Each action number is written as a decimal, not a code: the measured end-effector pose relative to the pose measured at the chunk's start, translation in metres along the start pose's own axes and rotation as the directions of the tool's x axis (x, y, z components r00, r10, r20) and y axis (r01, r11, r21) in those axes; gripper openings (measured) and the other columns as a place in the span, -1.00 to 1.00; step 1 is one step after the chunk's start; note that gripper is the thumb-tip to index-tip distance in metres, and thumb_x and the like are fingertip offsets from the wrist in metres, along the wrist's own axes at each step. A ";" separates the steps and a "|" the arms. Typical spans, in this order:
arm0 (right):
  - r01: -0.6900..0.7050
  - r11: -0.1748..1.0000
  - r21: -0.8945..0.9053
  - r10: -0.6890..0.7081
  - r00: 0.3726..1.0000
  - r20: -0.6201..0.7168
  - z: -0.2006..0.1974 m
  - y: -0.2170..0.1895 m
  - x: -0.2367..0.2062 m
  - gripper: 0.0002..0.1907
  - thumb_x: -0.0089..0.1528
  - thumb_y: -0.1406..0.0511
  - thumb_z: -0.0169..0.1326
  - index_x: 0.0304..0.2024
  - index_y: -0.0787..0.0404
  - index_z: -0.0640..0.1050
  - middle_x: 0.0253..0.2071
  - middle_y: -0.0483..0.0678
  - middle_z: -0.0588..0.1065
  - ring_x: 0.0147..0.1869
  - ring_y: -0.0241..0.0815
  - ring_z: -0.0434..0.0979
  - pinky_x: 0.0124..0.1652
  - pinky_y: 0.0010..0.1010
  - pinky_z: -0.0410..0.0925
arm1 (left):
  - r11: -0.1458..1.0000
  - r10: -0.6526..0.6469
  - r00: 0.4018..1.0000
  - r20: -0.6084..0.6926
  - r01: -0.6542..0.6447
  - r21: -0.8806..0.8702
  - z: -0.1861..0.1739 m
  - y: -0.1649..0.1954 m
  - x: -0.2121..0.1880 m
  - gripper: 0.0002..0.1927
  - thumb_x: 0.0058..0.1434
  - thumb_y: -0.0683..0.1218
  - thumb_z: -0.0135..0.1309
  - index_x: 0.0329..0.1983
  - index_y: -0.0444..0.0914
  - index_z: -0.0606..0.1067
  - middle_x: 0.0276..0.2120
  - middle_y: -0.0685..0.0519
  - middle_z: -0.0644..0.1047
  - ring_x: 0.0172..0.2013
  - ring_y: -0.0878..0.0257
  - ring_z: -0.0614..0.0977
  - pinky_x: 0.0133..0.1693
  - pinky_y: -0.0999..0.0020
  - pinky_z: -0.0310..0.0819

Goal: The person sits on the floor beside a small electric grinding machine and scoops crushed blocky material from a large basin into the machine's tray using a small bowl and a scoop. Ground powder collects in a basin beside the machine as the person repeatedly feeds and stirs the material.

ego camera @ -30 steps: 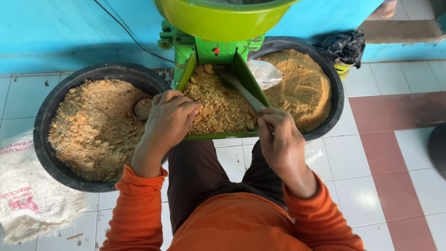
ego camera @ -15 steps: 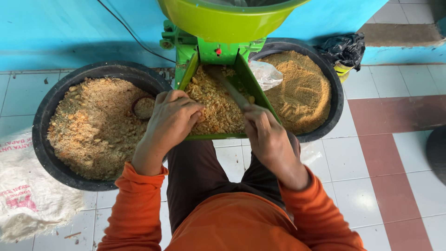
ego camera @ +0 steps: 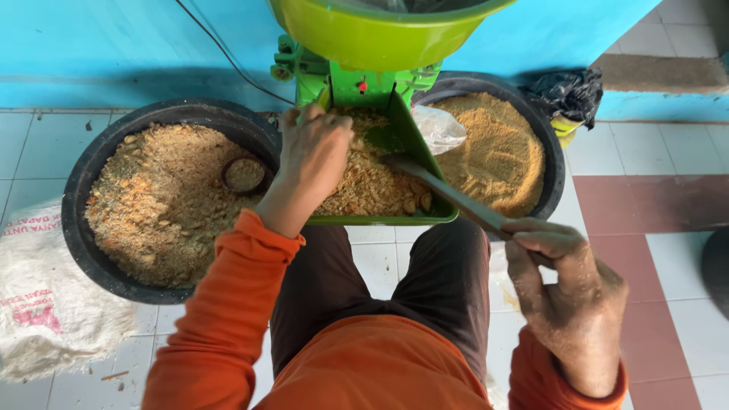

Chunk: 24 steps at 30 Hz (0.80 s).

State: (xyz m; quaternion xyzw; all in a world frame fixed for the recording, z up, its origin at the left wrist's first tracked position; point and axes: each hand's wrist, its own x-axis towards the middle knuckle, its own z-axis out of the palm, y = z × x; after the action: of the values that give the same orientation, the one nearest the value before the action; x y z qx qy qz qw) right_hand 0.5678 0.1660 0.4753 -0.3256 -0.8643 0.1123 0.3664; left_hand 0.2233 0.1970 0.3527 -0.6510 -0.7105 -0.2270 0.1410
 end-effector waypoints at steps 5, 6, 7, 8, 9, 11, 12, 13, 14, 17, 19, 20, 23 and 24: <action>0.048 0.984 0.171 -0.056 0.997 0.047 0.043 0.018 0.014 -0.82 0.32 0.48 0.14 -0.08 0.31 0.43 -0.01 0.07 0.61 -0.12 -0.16 0.71 -0.29 -0.48 0.58 | 0.995 -0.090 0.990 0.107 0.086 0.043 -0.025 0.005 -0.037 -0.85 0.29 -0.15 0.12 -0.15 -0.23 0.66 -0.17 0.00 0.67 -0.03 0.06 0.53 0.07 -0.11 0.24; 0.047 0.973 0.224 -0.060 0.997 0.048 0.057 0.024 0.018 -0.83 0.34 0.48 0.14 -0.09 0.31 0.41 0.00 0.08 0.60 -0.17 -0.18 0.70 -0.32 -0.49 0.58 | 0.997 -0.065 0.995 0.073 0.062 0.044 -0.032 0.007 -0.047 -0.84 0.26 -0.14 0.13 -0.17 -0.23 0.66 -0.16 0.01 0.67 0.01 0.04 0.52 0.08 -0.14 0.24; 0.074 0.979 0.189 -0.079 0.997 0.019 0.072 0.028 0.021 -0.82 0.33 0.48 0.16 -0.10 0.31 0.41 -0.01 0.08 0.61 -0.21 -0.18 0.69 -0.32 -0.46 0.55 | 0.998 -0.040 0.999 0.035 0.039 0.049 -0.038 0.007 -0.053 -0.84 0.22 -0.13 0.14 -0.18 -0.23 0.66 -0.15 0.01 0.67 0.04 0.03 0.51 0.10 -0.16 0.24; 0.101 0.983 0.154 -0.101 0.995 -0.009 0.085 0.030 0.023 -0.81 0.31 0.49 0.18 -0.11 0.32 0.42 -0.02 0.07 0.63 -0.24 -0.18 0.68 -0.32 -0.42 0.53 | 0.999 -0.027 1.000 0.008 0.027 0.018 -0.044 0.007 -0.056 -0.83 0.24 -0.13 0.13 -0.16 -0.25 0.66 -0.13 0.00 0.66 0.06 0.02 0.51 0.10 -0.12 0.25; 0.135 0.973 0.187 -0.137 0.991 -0.003 0.097 0.033 0.025 -0.81 0.31 0.49 0.17 -0.10 0.32 0.42 -0.01 0.09 0.61 -0.20 -0.13 0.68 -0.28 -0.40 0.54 | 1.000 -0.017 1.000 -0.014 0.017 -0.013 -0.050 0.007 -0.060 -0.82 0.25 -0.14 0.12 -0.14 -0.27 0.65 -0.11 0.00 0.65 0.08 0.01 0.50 0.11 -0.09 0.26; 0.195 0.947 0.255 -0.204 0.979 0.010 0.111 0.033 0.027 -0.80 0.31 0.51 0.16 -0.08 0.34 0.42 0.01 0.14 0.57 -0.10 -0.05 0.69 -0.20 -0.37 0.56 | 1.000 0.004 1.000 0.008 -0.004 -0.006 -0.060 0.007 -0.063 -0.81 0.23 -0.17 0.09 -0.14 -0.28 0.64 -0.10 -0.01 0.64 0.09 0.01 0.49 0.11 -0.03 0.29; 0.194 0.953 0.233 -0.202 0.979 0.010 0.113 0.032 0.026 -0.80 0.31 0.51 0.16 -0.08 0.34 0.41 0.01 0.14 0.57 -0.08 -0.02 0.69 -0.19 -0.36 0.56 | 0.999 0.016 0.999 0.051 -0.018 0.033 -0.066 0.006 -0.064 -0.81 0.20 -0.20 0.08 -0.16 -0.26 0.64 -0.11 0.00 0.64 0.09 0.01 0.50 0.11 0.00 0.30; 0.195 0.958 0.210 -0.200 0.980 0.006 0.115 0.029 0.026 -0.79 0.31 0.50 0.17 -0.08 0.35 0.41 0.00 0.14 0.57 -0.06 0.01 0.68 -0.18 -0.35 0.55 | 0.997 0.029 0.995 0.093 -0.036 0.071 -0.070 0.004 -0.064 -0.80 0.16 -0.23 0.07 -0.18 -0.25 0.64 -0.12 0.01 0.64 0.09 0.02 0.50 0.11 0.03 0.31; 0.197 0.963 0.185 -0.200 0.980 -0.002 0.116 0.026 0.026 -0.79 0.31 0.50 0.17 -0.09 0.36 0.40 0.00 0.14 0.57 -0.04 0.03 0.68 -0.17 -0.34 0.55 | 0.994 0.048 0.991 0.127 -0.060 0.093 -0.074 0.003 -0.063 -0.80 0.14 -0.23 0.06 -0.21 -0.25 0.63 -0.13 0.02 0.64 0.08 0.02 0.50 0.10 0.03 0.32; 0.248 0.956 0.158 -0.241 0.969 -0.061 0.122 0.016 0.032 -0.79 0.26 0.50 0.19 -0.10 0.32 0.44 -0.01 0.13 0.56 -0.04 0.07 0.67 -0.12 -0.25 0.55 | 0.984 0.089 0.976 0.198 -0.117 0.137 -0.080 -0.002 -0.059 -0.82 0.11 -0.23 0.05 -0.26 -0.25 0.62 -0.16 0.03 0.63 0.05 0.02 0.51 0.07 0.03 0.34; 0.218 0.966 0.141 -0.220 0.975 0.001 0.130 0.013 0.040 -0.80 0.28 0.52 0.17 -0.11 0.34 0.43 -0.02 0.10 0.57 -0.07 0.04 0.66 -0.14 -0.28 0.56 | 0.981 0.104 0.974 0.202 -0.133 0.140 -0.078 -0.006 -0.053 -0.84 0.16 -0.21 0.06 -0.23 -0.24 0.61 -0.17 0.01 0.63 0.05 0.04 0.52 0.06 0.05 0.35; 0.207 0.970 0.129 -0.212 0.977 0.027 0.132 0.013 0.043 -0.80 0.29 0.53 0.17 -0.11 0.34 0.43 -0.02 0.09 0.58 -0.09 0.02 0.65 -0.15 -0.29 0.56 | 0.977 0.112 0.965 0.238 -0.150 0.149 -0.075 -0.008 -0.050 -0.85 0.18 -0.21 0.05 -0.24 -0.24 0.61 -0.18 0.02 0.63 0.04 0.06 0.52 0.05 0.05 0.35; 0.203 0.976 0.073 -0.201 0.979 -0.034 0.122 0.018 0.044 -0.80 0.29 0.50 0.20 -0.09 0.32 0.45 -0.03 0.08 0.59 -0.16 -0.11 0.67 -0.26 -0.40 0.56 | 0.963 0.152 0.941 0.303 -0.210 0.167 -0.061 -0.016 -0.031 -0.88 0.20 -0.21 0.05 -0.28 -0.23 0.60 -0.25 0.03 0.63 0.01 0.07 0.53 0.04 0.03 0.36; 0.176 0.984 0.021 -0.175 0.983 -0.055 0.110 0.020 0.041 -0.81 0.29 0.49 0.21 -0.10 0.31 0.47 -0.05 0.07 0.61 -0.25 -0.15 0.65 -0.33 -0.41 0.52 | 0.960 0.173 0.937 0.303 -0.229 0.160 -0.055 -0.018 -0.025 -0.89 0.18 -0.21 0.06 -0.31 -0.22 0.60 -0.28 0.03 0.63 0.00 0.06 0.54 0.04 0.00 0.36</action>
State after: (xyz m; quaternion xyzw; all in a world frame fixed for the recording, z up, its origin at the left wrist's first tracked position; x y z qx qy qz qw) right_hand 0.4784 0.2121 0.4118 -0.2463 -0.8782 0.0820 0.4018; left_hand 0.2028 0.1467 0.3853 -0.7297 -0.6713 -0.0450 0.1218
